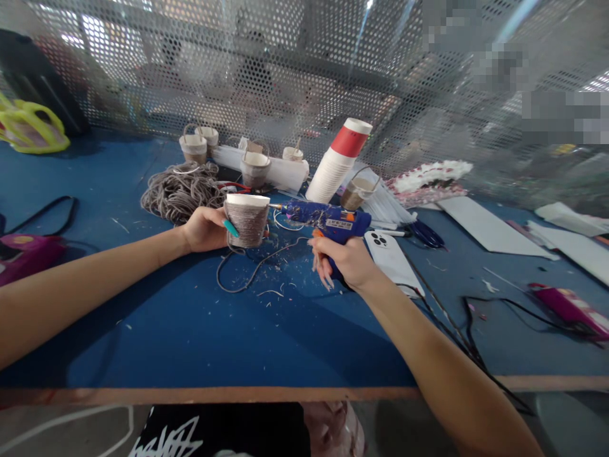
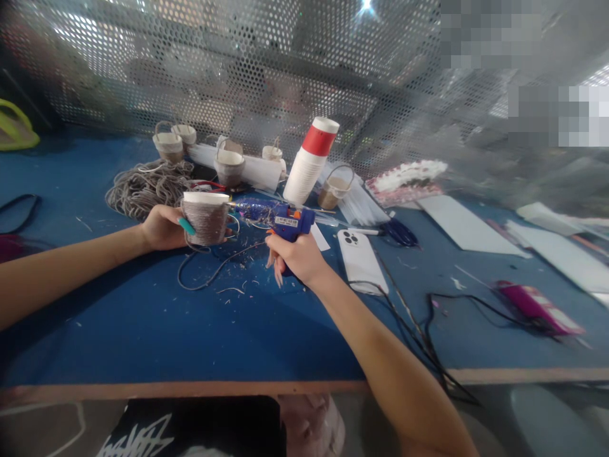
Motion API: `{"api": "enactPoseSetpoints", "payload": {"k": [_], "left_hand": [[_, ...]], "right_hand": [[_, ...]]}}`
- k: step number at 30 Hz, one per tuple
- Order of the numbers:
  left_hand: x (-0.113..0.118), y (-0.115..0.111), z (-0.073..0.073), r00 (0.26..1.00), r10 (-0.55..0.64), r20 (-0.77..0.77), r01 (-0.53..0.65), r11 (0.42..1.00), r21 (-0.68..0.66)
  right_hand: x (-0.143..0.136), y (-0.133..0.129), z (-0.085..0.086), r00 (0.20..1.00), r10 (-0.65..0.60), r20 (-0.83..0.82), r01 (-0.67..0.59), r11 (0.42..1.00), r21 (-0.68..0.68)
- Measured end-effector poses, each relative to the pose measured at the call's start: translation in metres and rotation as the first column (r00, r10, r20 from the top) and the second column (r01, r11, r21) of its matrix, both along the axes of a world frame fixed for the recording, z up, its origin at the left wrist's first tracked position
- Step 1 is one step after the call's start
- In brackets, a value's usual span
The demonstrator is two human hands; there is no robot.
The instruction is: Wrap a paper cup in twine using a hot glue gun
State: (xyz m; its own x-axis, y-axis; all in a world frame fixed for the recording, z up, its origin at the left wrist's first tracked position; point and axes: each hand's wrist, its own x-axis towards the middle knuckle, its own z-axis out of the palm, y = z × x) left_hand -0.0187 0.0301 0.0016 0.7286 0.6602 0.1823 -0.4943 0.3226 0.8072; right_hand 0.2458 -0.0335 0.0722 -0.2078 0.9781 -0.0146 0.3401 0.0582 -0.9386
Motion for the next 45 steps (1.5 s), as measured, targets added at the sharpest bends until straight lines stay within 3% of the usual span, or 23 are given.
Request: {"api": "enactPoseSetpoints", "payload": {"k": [10,14,17,20,22,25,27,29,32,35,41,45], "left_hand": [[-0.001,-0.001,0.002,1.0,0.011,-0.019,-0.011,1.0,-0.019],[-0.002,0.001,0.001,0.998,0.039,-0.059,-0.038,0.999,0.017],[-0.002,0.001,-0.001,0.997,0.043,-0.066,-0.039,0.998,0.054],[0.0,0.0,-0.001,0.995,0.065,-0.069,-0.062,0.997,0.05],[0.002,-0.002,-0.001,0.991,0.113,-0.069,-0.111,0.993,0.032],[0.004,-0.003,-0.001,0.985,0.152,-0.078,-0.15,0.988,0.042],[0.004,-0.003,-0.001,0.983,0.159,-0.091,-0.154,0.986,0.059],[0.005,-0.002,-0.003,0.978,0.18,-0.105,-0.172,0.982,0.081],[0.01,-0.005,-0.007,0.955,0.261,-0.139,-0.24,0.959,0.151],[0.023,-0.016,-0.008,0.914,0.357,-0.191,-0.303,0.916,0.263],[0.043,-0.04,-0.005,0.846,0.481,-0.231,-0.411,0.863,0.293],[0.045,-0.043,-0.001,0.819,0.515,-0.254,-0.456,0.852,0.256]], "right_hand": [[0.001,0.0,-0.001,0.999,-0.026,0.048,0.024,0.999,0.027],[0.001,0.004,-0.003,0.981,-0.136,0.137,0.117,0.983,0.143],[0.006,0.013,-0.007,0.904,-0.3,0.305,0.191,0.921,0.34],[0.013,0.025,-0.014,0.764,-0.397,0.509,0.138,0.87,0.473],[0.017,0.031,-0.02,0.709,-0.364,0.603,0.086,0.894,0.439],[0.017,0.031,-0.026,0.698,-0.239,0.675,-0.003,0.942,0.337],[0.012,0.025,-0.026,0.693,-0.203,0.692,-0.056,0.942,0.332],[0.004,0.015,-0.025,0.716,-0.223,0.662,-0.086,0.912,0.4],[-0.011,-0.002,-0.026,0.85,-0.261,0.459,-0.055,0.821,0.568],[-0.024,-0.014,-0.035,0.96,-0.15,0.235,-0.016,0.813,0.582],[-0.035,-0.019,-0.052,0.991,-0.049,0.122,-0.037,0.783,0.621],[-0.036,-0.018,-0.052,0.997,-0.024,0.07,-0.022,0.809,0.588]]}}
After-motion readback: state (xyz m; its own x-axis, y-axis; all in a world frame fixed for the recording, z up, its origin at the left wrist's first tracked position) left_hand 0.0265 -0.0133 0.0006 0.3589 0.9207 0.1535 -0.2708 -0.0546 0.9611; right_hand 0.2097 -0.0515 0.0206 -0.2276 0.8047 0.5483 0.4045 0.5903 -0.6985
